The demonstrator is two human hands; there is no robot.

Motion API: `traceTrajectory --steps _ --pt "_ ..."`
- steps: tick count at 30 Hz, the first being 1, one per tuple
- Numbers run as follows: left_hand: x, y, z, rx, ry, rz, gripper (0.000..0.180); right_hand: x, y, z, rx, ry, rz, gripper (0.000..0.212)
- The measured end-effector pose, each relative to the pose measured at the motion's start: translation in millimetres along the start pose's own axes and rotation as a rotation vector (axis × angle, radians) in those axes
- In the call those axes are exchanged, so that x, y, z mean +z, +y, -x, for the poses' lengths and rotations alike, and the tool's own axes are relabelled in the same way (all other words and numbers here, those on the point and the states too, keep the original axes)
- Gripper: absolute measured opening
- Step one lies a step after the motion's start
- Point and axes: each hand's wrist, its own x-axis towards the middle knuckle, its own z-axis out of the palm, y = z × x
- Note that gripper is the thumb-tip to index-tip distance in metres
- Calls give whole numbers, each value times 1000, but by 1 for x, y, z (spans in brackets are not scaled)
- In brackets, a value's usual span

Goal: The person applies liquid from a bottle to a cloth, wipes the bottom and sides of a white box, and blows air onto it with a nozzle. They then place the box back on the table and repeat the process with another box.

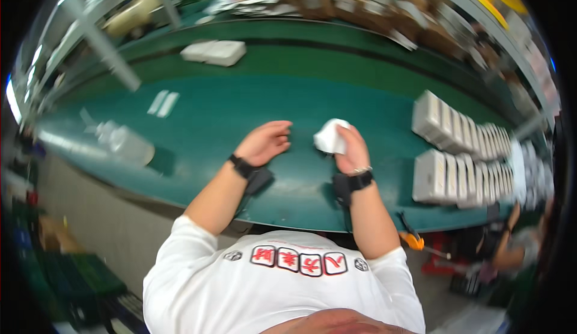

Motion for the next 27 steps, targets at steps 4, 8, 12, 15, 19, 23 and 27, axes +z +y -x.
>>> traceTrajectory --steps 4,8,12,15,19,23,27 --pt "7 7 -8 -82 96 129 12 -4 1 -1 15 -6 54 24" --pt "10 52 -22 -178 65 243 8 3 -1 -2 62 10 75 26" --pt "1 107 -80 40 180 140 15 9 -2 0 50 40 91 23" --pt "-20 129 -150 68 381 298 33 7 -3 0 31 75 111 23" --pt "-70 149 -210 173 412 590 48 17 2 -1 6 50 172 19" --pt "-69 150 -243 381 468 569 51 18 9 2 -52 65 228 15" --pt "-60 163 -240 209 736 238 46 21 6 2 -44 81 247 15"
